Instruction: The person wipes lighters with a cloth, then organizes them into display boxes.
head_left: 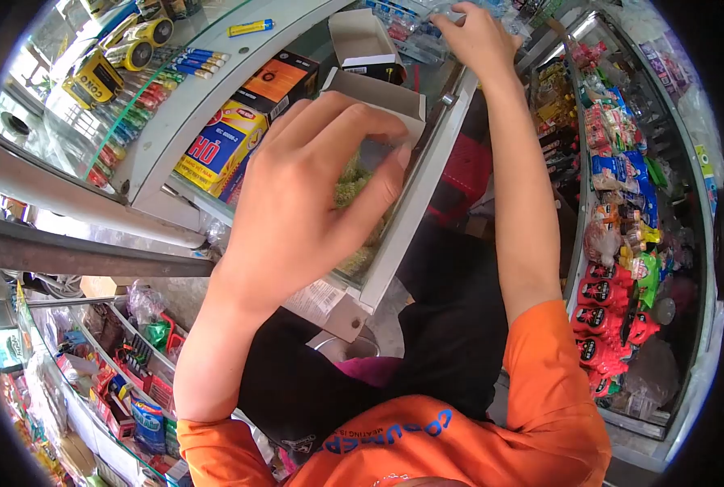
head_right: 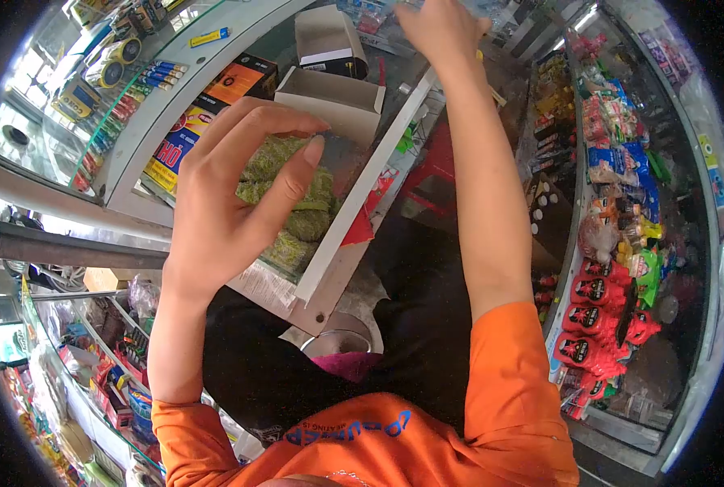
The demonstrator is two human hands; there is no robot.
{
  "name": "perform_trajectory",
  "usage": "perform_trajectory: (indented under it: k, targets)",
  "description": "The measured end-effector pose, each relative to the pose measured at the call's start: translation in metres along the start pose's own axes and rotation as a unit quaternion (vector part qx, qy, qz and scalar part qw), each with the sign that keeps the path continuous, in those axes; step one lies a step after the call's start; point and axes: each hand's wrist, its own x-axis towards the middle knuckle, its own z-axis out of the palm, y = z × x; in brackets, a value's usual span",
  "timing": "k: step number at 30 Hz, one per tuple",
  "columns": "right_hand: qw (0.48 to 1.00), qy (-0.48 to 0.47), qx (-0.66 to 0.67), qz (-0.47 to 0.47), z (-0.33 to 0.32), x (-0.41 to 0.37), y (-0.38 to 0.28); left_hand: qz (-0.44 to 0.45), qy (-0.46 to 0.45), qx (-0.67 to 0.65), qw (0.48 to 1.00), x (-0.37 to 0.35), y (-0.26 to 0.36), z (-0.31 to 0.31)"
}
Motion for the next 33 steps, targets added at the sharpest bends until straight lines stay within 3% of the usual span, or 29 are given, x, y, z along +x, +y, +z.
perform_trajectory:
  k: [4,6,7,8,10,13,14,16,17,19,22,23,25,26,28,33]
  targets:
    - [0.990,0.017,0.116,-0.077,-0.001,-0.022,-0.011,0.000,0.000,-0.008,1.000,0.001,-0.001,0.001]
    - [0.945,-0.059,0.183,-0.266,0.019,-0.028,-0.006,-0.007,-0.005,-0.004,1.000,0.000,-0.002,0.001]
    - [0.940,-0.102,0.159,-0.284,0.025,-0.036,-0.006,-0.007,-0.007,-0.003,1.000,0.000,-0.002,0.001]
    - [0.940,-0.101,0.162,-0.283,0.027,-0.036,-0.003,-0.008,-0.007,-0.001,1.000,0.000,-0.002,0.002]
    - [0.953,-0.193,0.061,-0.225,0.016,-0.036,-0.009,-0.009,-0.008,0.001,1.000,-0.001,-0.003,0.002]
    - [0.962,-0.185,-0.007,-0.199,-0.015,-0.041,-0.020,-0.018,-0.003,0.007,1.000,-0.002,-0.004,0.003]
    - [0.962,-0.185,-0.006,-0.201,-0.012,-0.040,-0.017,-0.017,0.000,0.000,1.000,-0.002,-0.006,0.003]
    - [0.949,-0.055,0.024,-0.310,-0.010,-0.040,-0.013,-0.017,0.003,-0.006,1.000,-0.003,-0.008,0.003]
    - [0.949,-0.055,0.025,-0.310,-0.006,-0.038,-0.013,-0.015,0.003,0.000,1.000,-0.003,-0.008,0.002]
    - [0.951,-0.187,0.131,-0.210,-0.021,-0.035,-0.034,-0.015,0.002,0.004,1.000,-0.003,-0.007,0.002]
    - [0.951,-0.178,0.127,-0.221,-0.058,-0.042,-0.068,-0.041,0.011,0.010,0.999,-0.003,-0.005,-0.002]
    - [0.950,-0.179,0.128,-0.222,-0.043,-0.041,-0.063,-0.046,0.031,0.017,0.998,-0.003,-0.006,-0.005]
    - [0.948,0.035,0.029,-0.315,0.001,-0.037,-0.039,-0.051,0.051,0.025,0.997,-0.004,-0.008,-0.008]
    - [0.948,0.035,0.029,-0.316,0.006,-0.038,-0.034,-0.059,0.064,0.017,0.996,-0.004,-0.009,-0.009]
    - [0.960,-0.162,-0.058,-0.219,0.009,-0.040,-0.026,-0.069,0.077,0.008,0.995,-0.006,-0.011,-0.012]
    - [0.973,-0.124,0.003,-0.194,-0.015,-0.040,-0.024,-0.115,0.092,0.015,0.989,-0.008,-0.012,-0.019]
